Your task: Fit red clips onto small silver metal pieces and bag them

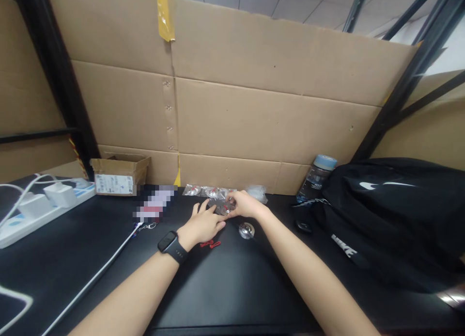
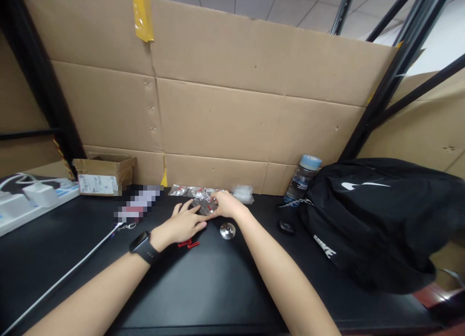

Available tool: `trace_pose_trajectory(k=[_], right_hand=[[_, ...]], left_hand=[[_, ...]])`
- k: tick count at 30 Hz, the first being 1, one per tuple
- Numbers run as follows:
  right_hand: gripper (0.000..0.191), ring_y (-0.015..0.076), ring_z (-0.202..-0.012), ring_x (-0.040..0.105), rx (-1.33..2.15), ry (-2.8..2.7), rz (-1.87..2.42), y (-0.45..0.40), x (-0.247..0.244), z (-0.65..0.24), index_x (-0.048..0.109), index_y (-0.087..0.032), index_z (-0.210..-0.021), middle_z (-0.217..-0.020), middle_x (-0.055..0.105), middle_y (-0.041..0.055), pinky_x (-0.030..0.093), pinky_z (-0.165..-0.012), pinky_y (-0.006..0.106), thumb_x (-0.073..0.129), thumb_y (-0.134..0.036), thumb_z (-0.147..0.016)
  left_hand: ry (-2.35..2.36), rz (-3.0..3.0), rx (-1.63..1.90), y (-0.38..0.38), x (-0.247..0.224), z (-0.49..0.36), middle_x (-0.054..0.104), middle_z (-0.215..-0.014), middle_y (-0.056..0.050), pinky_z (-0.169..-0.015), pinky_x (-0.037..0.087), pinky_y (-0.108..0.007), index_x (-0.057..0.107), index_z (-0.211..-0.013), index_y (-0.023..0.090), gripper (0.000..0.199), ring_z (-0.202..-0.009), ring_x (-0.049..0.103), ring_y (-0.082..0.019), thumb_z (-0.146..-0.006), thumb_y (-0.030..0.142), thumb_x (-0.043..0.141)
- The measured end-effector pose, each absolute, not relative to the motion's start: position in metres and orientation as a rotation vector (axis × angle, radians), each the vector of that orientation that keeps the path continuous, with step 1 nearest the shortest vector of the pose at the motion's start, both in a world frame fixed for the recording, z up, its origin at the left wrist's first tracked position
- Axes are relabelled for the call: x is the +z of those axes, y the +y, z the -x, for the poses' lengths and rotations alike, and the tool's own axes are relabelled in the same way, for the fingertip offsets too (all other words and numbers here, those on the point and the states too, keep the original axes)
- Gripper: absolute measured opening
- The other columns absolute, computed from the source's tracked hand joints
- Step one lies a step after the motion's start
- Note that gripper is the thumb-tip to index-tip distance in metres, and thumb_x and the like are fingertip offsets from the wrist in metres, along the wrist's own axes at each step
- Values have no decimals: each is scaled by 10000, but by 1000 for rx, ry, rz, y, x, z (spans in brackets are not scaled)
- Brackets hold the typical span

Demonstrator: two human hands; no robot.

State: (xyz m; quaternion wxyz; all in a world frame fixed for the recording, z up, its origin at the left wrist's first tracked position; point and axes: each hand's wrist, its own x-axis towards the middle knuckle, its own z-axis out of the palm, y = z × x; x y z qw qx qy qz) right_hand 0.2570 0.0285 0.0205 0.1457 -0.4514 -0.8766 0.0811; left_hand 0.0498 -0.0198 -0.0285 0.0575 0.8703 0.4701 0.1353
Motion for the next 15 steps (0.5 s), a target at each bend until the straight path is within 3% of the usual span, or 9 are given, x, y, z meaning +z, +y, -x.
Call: trace_pose_trajectory(k=[4,7,11,15], right_hand=[[494,167,-751,638,296,-2548,1223,30,19,-257,703,-187,-1047,-913,693,22,450,-718,248,868,-137,-584],[607,182,-839,641,296,-2557,1138,32,16,-258,673,-195,-1159,-954,686,29,449,-770,261,843,-64,-591],[672,208,-991,623,178,-2513,1146,32,11,-257,628,-255,-1243,-1090,659,45,437,-834,285,867,-121,-629],[625,207,-988,626,75,-2476,1285,28,10,-252,597,-298,-1259,-1107,638,36,431,-793,282,863,-233,-697]], left_hand=[[1378,-2658,356,-19,-24,-47,541,-1445,-76,-1078,156,-704,607,-1313,488,395,-1453,210,-465,-949,532,458],[1340,-2677,288,-19,-20,-45,519,-1466,-29,-1099,163,-671,609,-1298,507,383,-1456,194,-449,-942,545,474],[1333,-2647,211,-18,-16,-45,465,-1527,-4,-1090,158,-689,597,-1298,528,376,-1468,162,-455,-946,545,467],[1318,-2610,164,-19,-13,-45,412,-1573,13,-1090,143,-700,600,-1287,540,364,-1484,147,-448,-949,551,465]])
